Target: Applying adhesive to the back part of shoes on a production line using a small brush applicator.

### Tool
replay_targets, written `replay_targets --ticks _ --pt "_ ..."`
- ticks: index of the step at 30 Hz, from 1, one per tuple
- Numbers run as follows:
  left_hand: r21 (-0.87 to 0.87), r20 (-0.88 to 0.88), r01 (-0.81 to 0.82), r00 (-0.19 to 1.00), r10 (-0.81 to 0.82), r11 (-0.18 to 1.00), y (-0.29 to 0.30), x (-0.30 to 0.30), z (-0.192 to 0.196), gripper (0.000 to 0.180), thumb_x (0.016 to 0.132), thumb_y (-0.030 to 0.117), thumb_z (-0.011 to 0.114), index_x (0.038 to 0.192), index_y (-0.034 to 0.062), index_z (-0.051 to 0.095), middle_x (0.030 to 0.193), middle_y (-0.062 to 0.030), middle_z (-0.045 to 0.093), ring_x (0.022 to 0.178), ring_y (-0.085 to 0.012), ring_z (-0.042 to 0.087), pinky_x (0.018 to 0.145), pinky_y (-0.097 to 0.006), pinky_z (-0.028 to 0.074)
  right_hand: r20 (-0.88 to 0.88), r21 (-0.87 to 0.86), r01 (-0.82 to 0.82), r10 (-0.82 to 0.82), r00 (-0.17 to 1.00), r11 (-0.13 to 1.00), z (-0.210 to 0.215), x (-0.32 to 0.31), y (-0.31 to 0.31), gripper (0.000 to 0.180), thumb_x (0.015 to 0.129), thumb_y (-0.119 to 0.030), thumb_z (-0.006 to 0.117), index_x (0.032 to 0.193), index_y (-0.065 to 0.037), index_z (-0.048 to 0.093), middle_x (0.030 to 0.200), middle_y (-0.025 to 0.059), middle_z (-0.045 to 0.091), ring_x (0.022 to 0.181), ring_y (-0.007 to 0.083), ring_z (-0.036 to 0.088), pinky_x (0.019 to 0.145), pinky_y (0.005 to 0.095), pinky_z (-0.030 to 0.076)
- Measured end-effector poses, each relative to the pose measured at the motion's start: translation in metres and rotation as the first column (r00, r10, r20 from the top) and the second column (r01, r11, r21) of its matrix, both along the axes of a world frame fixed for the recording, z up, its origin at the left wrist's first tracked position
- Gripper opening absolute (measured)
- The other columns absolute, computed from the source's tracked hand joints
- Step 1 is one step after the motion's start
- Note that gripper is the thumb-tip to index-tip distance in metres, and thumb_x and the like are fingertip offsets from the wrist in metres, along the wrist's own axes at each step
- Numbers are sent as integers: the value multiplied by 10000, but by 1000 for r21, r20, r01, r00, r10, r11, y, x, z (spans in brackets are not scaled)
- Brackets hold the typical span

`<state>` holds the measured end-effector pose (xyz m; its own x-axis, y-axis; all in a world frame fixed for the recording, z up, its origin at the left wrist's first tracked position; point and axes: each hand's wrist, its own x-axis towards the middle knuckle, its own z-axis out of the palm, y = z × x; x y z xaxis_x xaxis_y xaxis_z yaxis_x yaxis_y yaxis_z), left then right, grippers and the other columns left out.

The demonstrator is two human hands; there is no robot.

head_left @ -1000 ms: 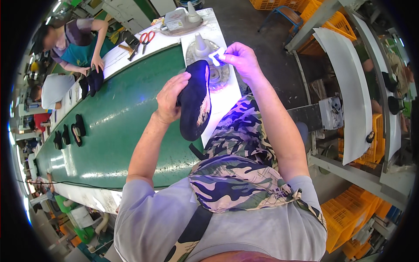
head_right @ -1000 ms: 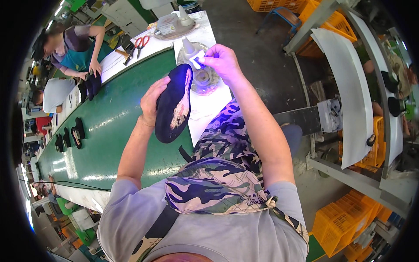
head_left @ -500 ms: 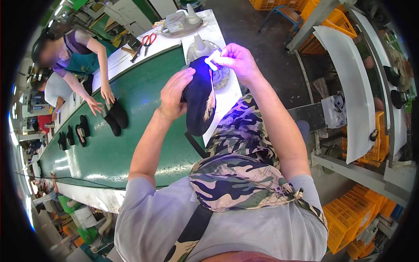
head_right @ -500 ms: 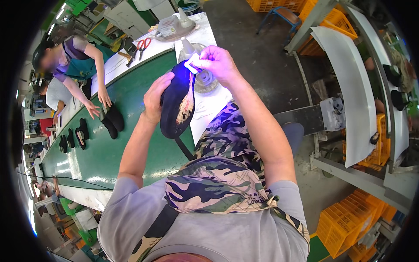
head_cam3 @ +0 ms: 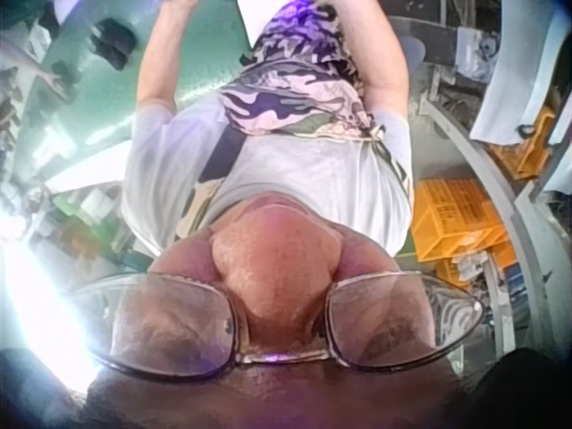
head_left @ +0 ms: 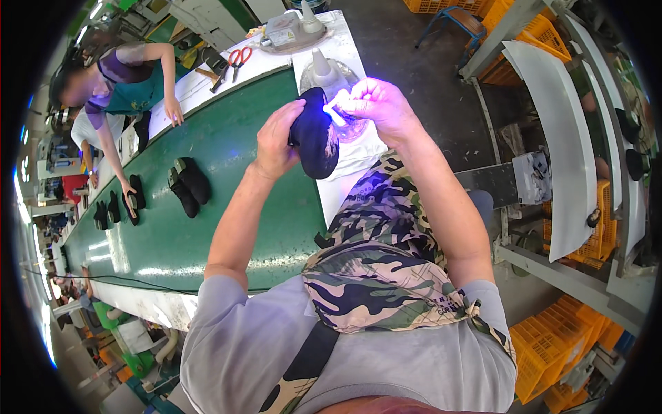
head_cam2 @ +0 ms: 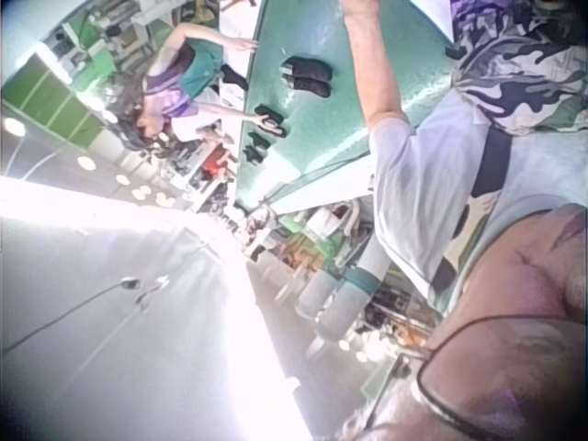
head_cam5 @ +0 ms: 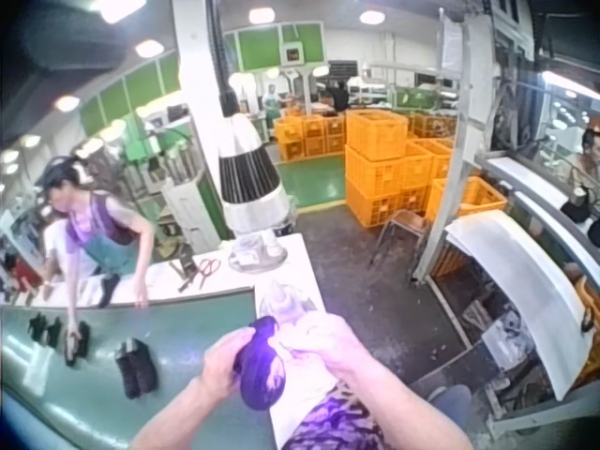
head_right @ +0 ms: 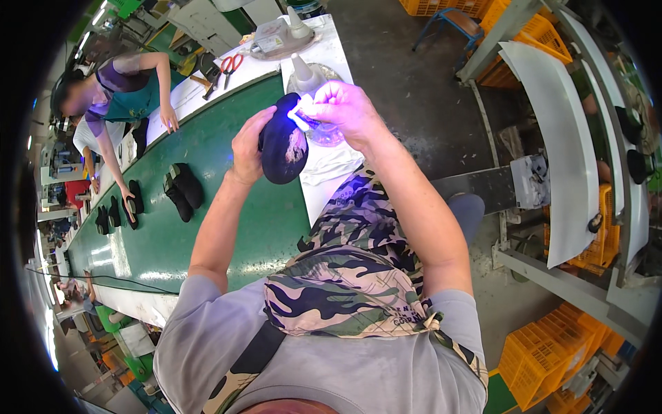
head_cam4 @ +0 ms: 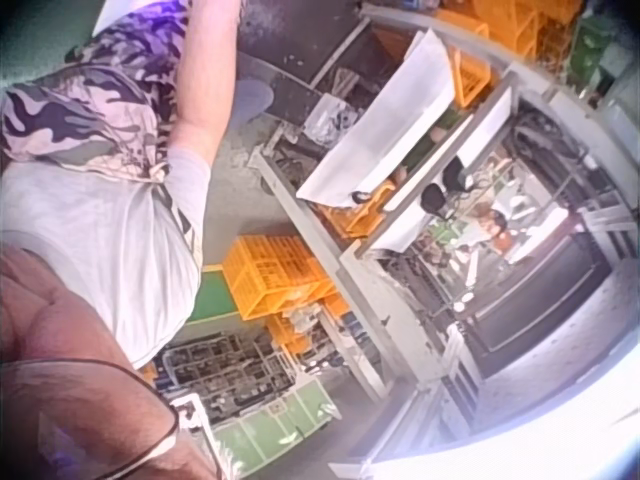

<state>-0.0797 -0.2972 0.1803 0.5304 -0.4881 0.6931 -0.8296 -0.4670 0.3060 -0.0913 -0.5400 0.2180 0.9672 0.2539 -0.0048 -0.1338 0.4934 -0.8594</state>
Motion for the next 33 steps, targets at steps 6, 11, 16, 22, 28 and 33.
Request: replay_targets --ticks 6,11,16,22,28,33 --pt "104 -88 -33 995 42 994 -2 -3 4 640 559 -72 700 1178 2 552 1138 -180 654 1050 -359 642 897 -406 538 85 -97 -3 11 996 995 3 6 -7 128 793 -9 736 808 -31 611 802 56 666 739 111 644 659 251 527" --pt "196 -234 -48 968 94 979 3 -6 5 602 646 55 795 1206 27 574 1092 -188 668 966 -336 671 840 -390 540 108 -180 -28 48 993 983 22 5 -10 122 794 -6 733 809 -37 617 792 36 658 728 96 635 653 244 521" --pt "255 -457 -28 877 147 966 4 -13 16 626 604 26 790 1190 37 572 1004 -192 679 904 -335 679 805 -382 540 162 -243 -19 60 985 970 19 13 -15 132 817 -14 724 831 -40 595 820 50 675 751 105 640 707 241 515" --pt "230 -845 188 526 100 955 14 -10 29 640 565 41 824 1154 -9 580 899 -121 705 837 -206 682 769 -331 530 151 -187 114 -86 985 976 13 23 -8 170 789 9 734 751 -47 579 743 4 624 666 70 587 610 225 481" --pt "-145 -983 172 82 -161 974 27 -10 11 662 563 51 831 1169 -49 585 1019 -50 686 918 -140 629 869 -301 501 249 -227 132 -73 966 965 -7 32 -5 140 815 19 704 858 -33 582 816 30 651 742 84 611 704 225 492" --pt "-336 -931 13 -157 -330 942 34 -7 2 684 564 75 782 1198 -78 575 1078 -96 682 968 -186 647 936 -309 485 271 -308 125 -39 962 943 -15 28 1 139 808 -1 719 821 -38 585 807 22 638 734 75 594 685 222 475"
